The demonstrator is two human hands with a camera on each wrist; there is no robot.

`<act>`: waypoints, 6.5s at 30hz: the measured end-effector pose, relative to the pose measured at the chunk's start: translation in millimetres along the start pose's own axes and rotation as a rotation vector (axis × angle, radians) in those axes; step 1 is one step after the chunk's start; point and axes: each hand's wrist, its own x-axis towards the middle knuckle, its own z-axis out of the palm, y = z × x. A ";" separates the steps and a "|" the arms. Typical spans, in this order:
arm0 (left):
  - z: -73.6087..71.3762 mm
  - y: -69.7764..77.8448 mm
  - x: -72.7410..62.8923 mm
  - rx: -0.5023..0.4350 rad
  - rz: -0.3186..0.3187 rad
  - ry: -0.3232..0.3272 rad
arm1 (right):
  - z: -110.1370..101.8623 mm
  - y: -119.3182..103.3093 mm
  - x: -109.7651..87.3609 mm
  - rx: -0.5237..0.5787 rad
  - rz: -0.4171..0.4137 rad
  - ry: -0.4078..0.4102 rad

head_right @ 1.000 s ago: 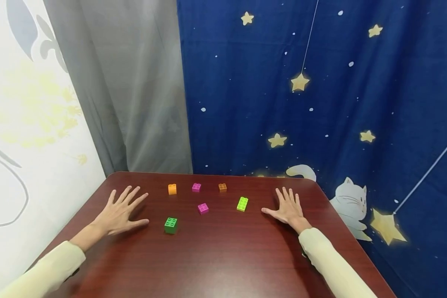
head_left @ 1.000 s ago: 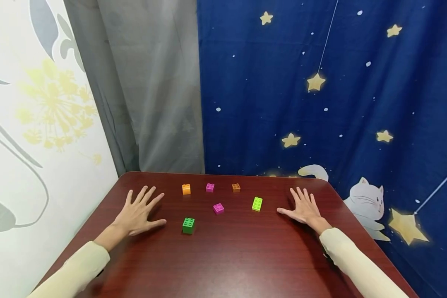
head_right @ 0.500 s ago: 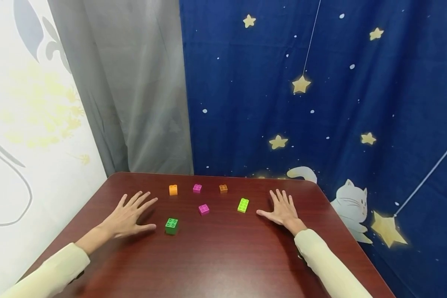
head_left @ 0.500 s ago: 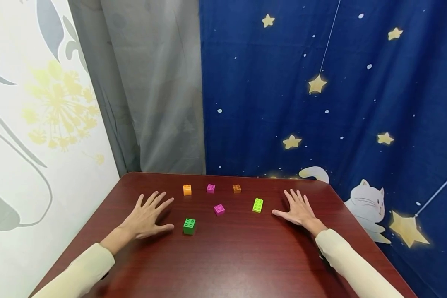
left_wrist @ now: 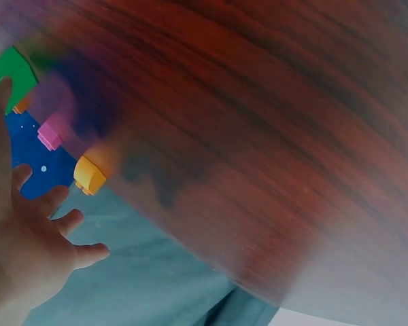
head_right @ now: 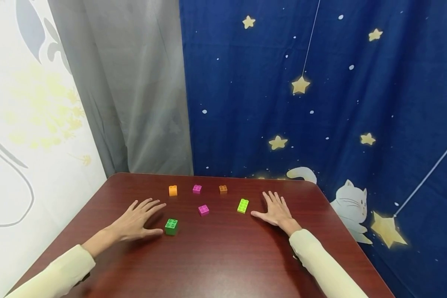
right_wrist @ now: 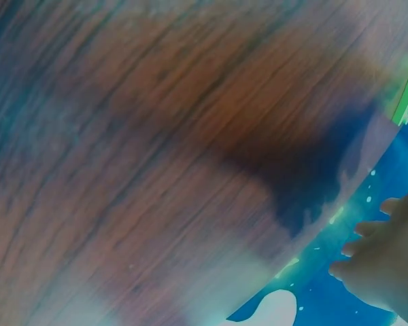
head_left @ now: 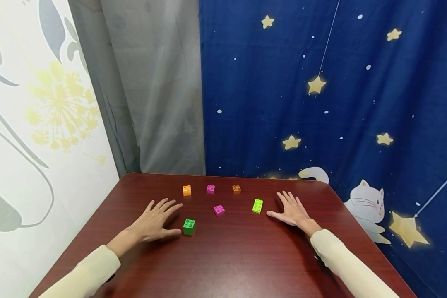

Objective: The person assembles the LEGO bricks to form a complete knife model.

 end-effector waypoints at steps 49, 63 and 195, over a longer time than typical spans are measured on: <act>9.9 21.6 17.1 -0.314 0.033 -0.096 | 16.7 -40.6 11.9 0.100 -0.195 0.024; 10.6 23.2 23.2 -0.326 -0.017 -0.096 | 13.2 -42.4 7.0 0.078 -0.198 0.067; 18.4 21.9 45.9 -0.498 -0.175 -0.171 | 32.7 -251.5 33.2 0.383 -0.625 -0.075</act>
